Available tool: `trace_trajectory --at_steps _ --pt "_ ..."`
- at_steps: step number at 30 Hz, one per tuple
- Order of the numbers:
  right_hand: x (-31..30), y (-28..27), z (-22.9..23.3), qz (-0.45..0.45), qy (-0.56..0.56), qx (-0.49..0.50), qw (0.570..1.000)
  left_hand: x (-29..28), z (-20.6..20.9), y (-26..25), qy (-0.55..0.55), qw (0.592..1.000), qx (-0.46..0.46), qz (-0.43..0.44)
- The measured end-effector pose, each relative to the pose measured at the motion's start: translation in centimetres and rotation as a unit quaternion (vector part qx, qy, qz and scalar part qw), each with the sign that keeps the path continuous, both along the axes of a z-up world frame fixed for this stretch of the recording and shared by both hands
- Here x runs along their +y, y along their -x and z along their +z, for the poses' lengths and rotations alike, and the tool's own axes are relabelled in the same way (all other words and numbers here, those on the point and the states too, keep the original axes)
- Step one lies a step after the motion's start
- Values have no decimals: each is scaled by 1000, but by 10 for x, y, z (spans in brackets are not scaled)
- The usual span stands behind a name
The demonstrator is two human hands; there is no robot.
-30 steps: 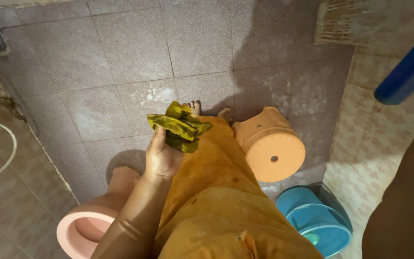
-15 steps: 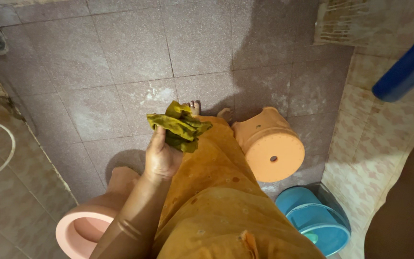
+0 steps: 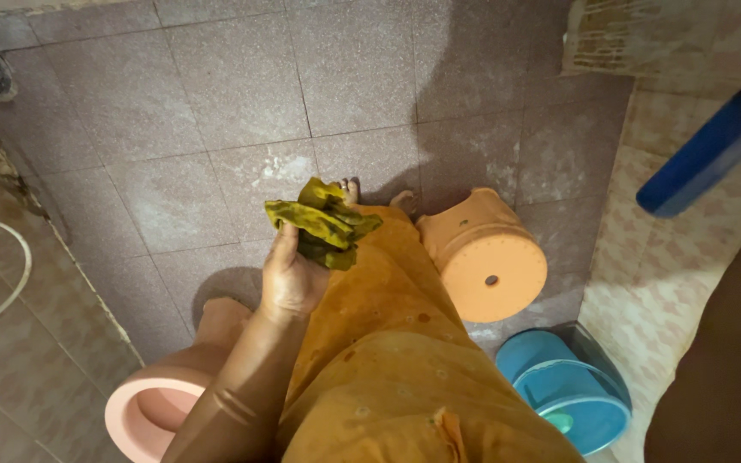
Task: The person sprays a bathroom faucet with a liquid from a bottle and wipes the faucet body and handles with a cloth.
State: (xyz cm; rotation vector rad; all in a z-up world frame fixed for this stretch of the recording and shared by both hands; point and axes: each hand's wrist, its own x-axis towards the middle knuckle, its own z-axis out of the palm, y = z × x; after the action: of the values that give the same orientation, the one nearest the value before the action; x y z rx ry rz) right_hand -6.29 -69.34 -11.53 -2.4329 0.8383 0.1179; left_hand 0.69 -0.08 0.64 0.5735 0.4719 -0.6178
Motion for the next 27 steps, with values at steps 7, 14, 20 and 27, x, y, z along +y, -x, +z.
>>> trace_trajectory --at_steps 7,14,20,27 --pt "7 3 2 4 5 -7 1000 6 3 -3 -36 998 2 -46" --pt "11 31 2 -8 7 -22 1000 3 1 0 -44 998 -10 -38" --pt "13 55 -5 -12 4 -40 999 -5 -2 -3 -1 1000 -16 -26" --pt "38 84 -11 -37 26 12 999 -22 -8 -5 5 998 39 -42"
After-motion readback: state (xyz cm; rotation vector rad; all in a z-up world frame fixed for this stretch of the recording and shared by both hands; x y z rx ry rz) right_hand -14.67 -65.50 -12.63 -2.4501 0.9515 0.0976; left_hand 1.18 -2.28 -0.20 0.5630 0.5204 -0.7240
